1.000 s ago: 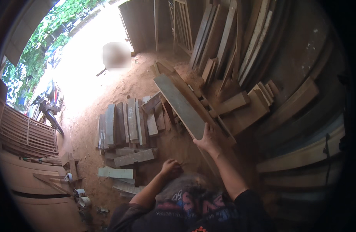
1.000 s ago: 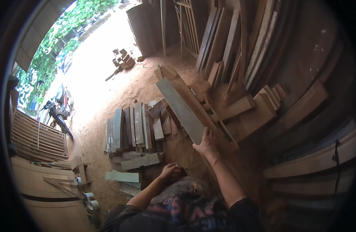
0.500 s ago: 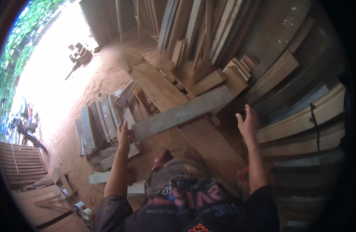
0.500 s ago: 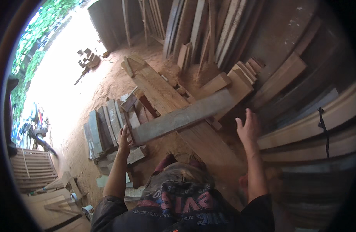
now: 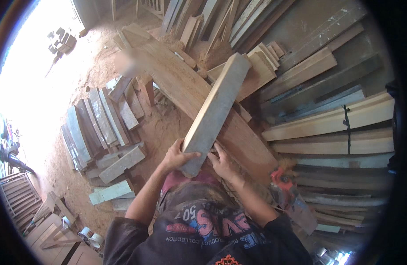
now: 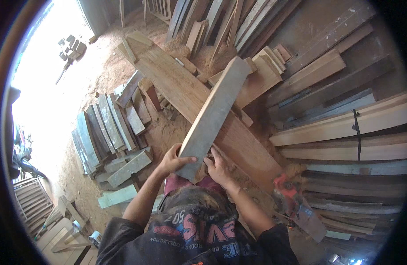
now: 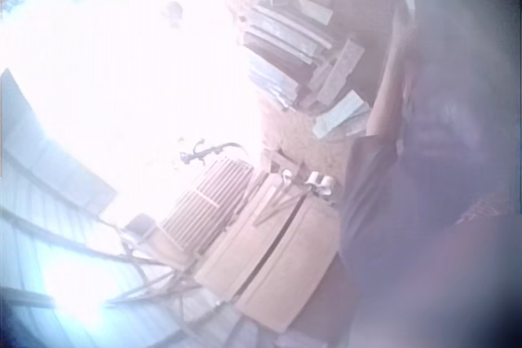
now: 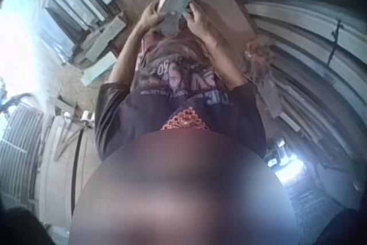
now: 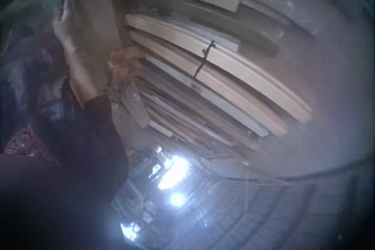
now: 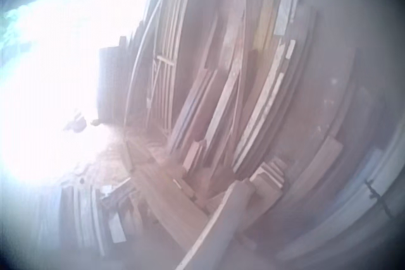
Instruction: The person uses a circular saw to cut a long wooden plank into smaller pieces, then uses a hand planer to smooth the cut edges. The person measures the wood with a metal ruler and continues planing to refine the surface.
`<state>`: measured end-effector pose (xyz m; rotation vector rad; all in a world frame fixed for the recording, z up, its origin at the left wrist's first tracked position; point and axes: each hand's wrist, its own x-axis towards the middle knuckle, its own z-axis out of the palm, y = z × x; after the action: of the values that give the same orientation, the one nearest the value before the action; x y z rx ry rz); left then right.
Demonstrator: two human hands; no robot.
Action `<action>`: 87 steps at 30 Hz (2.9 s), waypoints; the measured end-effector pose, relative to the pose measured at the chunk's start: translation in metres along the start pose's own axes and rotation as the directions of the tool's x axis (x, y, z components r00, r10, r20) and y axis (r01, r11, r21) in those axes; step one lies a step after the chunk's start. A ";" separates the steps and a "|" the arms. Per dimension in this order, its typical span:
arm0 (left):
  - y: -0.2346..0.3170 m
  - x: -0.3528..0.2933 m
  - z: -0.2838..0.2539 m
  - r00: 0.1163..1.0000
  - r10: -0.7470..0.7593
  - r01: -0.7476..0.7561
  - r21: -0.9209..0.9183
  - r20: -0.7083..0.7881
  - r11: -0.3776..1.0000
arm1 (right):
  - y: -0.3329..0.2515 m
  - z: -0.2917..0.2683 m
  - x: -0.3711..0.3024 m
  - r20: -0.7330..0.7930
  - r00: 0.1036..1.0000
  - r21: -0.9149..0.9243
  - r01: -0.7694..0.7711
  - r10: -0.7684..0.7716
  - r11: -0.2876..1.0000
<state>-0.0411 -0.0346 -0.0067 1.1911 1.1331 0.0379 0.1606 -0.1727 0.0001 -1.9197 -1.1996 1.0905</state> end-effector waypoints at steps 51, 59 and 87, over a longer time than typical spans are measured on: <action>-0.047 0.002 0.220 0.953 -0.035 -0.174 -0.641 -0.300 0.747 | 0.029 -0.104 -0.049 0.380 0.924 -0.245 0.156 -0.053 0.957; 0.026 -0.001 0.170 0.979 0.071 -0.203 -0.852 -0.193 0.483 | -0.045 -0.144 0.014 0.384 0.909 -0.291 0.284 -0.161 0.914; 0.181 -0.070 0.072 0.769 0.546 -0.528 -0.812 -0.334 0.247 | -0.196 -0.156 0.055 -0.186 0.662 0.046 0.744 -0.726 0.666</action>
<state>0.0678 -0.0455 0.1688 0.5207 0.4359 1.0654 0.2318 -0.0559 0.2170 -1.1733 -1.5755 0.5310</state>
